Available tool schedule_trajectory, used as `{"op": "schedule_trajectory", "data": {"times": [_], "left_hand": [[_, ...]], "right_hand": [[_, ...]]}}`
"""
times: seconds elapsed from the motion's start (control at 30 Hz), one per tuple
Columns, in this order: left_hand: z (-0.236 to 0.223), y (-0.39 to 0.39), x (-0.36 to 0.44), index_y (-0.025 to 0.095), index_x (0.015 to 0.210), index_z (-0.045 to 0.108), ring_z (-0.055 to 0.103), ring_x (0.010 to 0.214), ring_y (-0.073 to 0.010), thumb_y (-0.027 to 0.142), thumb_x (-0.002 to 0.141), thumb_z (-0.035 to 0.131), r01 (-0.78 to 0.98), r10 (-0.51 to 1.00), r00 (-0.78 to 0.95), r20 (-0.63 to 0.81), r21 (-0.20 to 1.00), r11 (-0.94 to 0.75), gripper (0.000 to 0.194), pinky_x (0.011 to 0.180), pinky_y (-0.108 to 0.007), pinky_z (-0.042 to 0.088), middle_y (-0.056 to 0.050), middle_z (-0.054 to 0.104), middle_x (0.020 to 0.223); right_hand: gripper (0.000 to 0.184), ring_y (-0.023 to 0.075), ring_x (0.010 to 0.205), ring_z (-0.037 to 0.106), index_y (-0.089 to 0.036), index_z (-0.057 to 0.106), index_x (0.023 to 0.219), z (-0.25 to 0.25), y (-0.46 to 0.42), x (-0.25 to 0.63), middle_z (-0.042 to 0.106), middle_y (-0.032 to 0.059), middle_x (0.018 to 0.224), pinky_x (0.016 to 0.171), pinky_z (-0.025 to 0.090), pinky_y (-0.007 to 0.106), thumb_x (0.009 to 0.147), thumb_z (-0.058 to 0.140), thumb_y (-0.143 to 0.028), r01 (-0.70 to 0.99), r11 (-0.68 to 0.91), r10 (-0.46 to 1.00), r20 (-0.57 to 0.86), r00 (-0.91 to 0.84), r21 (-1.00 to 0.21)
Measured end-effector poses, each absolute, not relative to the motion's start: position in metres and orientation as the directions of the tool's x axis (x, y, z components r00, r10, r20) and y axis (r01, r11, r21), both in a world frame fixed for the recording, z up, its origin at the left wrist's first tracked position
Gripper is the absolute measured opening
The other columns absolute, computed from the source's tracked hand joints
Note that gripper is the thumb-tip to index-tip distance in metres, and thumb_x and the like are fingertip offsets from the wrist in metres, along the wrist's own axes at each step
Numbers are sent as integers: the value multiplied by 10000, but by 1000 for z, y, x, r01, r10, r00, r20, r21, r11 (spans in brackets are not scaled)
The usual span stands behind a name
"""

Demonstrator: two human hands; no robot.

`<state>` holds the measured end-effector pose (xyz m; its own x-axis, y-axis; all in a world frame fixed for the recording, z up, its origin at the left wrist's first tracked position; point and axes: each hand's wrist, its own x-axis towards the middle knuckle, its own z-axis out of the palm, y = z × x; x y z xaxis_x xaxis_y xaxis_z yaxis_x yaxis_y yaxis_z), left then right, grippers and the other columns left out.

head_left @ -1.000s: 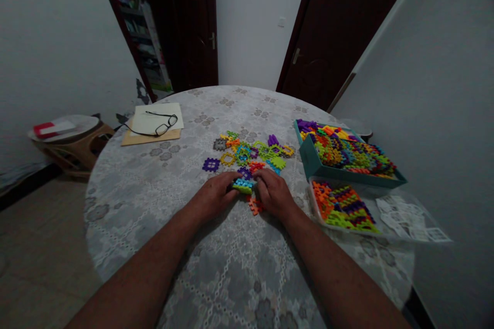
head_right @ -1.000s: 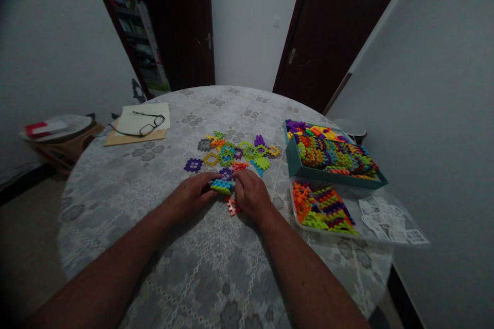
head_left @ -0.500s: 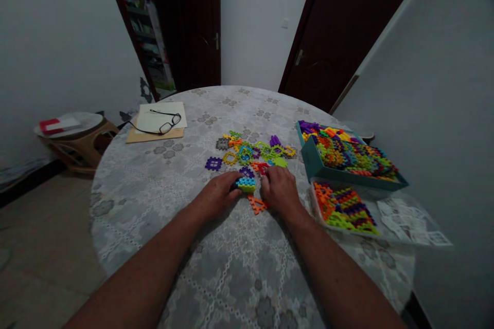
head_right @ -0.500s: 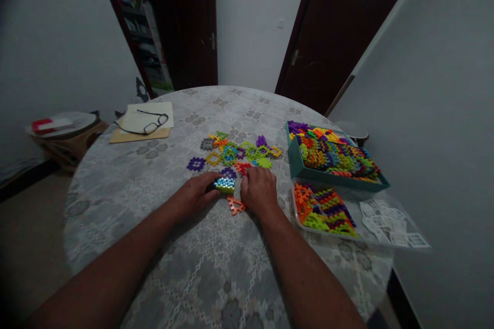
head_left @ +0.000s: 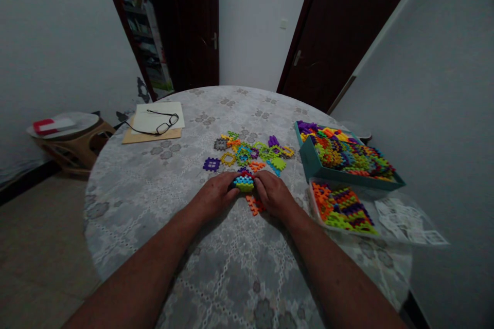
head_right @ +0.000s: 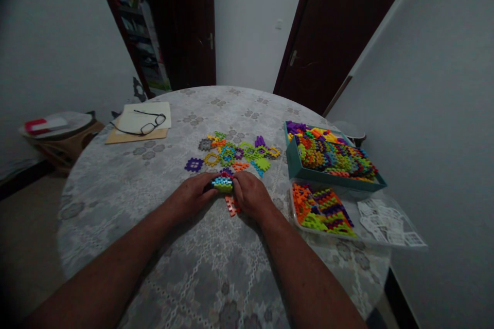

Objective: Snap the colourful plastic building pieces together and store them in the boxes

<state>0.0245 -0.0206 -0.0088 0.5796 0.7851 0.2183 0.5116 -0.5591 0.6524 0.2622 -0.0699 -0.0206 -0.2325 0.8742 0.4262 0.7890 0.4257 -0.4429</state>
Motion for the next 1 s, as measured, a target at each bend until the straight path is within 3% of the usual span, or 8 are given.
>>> {"op": "schedule_trajectory", "data": {"times": [0.33,0.57,0.7,0.87,1.0], "left_hand": [[-16,-18,22,241,1503,685,692,1413,-333,264,985,704,475,771,578,266,659,-583,519,1249,-566,509,-155,730,1521],[-12,-18,23,279,1447,707,735,1303,-299,236,964,707,456,756,609,240,674,-581,485,1185,-517,550,-102,784,1420],[-9,-19,25,277,1427,717,732,1295,-307,270,980,687,469,759,608,232,667,-579,448,1183,-518,546,-109,785,1410],[-8,-15,22,206,1440,720,725,1331,-331,362,964,656,481,766,582,272,644,-594,505,1220,-519,533,-153,766,1445],[-11,-8,19,206,1422,743,740,1311,-327,391,1010,529,499,783,540,309,631,-593,500,1220,-495,543,-135,780,1431]], "right_hand": [[306,258,1153,738,-205,760,1263,-25,-68,259,803,132,1214,1077,579,423,1146,484,-266,754,437,876,421,-233,-491],[318,245,1220,726,-210,729,1354,-13,-74,255,782,121,1284,1115,570,419,1128,511,-261,659,465,868,451,-208,-591],[345,265,1225,715,-218,704,1396,-13,-75,251,767,129,1313,1110,564,422,1059,696,-296,657,479,866,437,-245,-582],[350,247,1154,721,-219,695,1362,-15,-73,251,764,110,1266,1041,572,390,1018,759,-245,680,453,877,423,-226,-577],[354,238,1135,713,-222,686,1321,-11,-71,249,758,92,1249,1012,568,371,990,809,-248,711,415,896,389,-213,-568]]}}
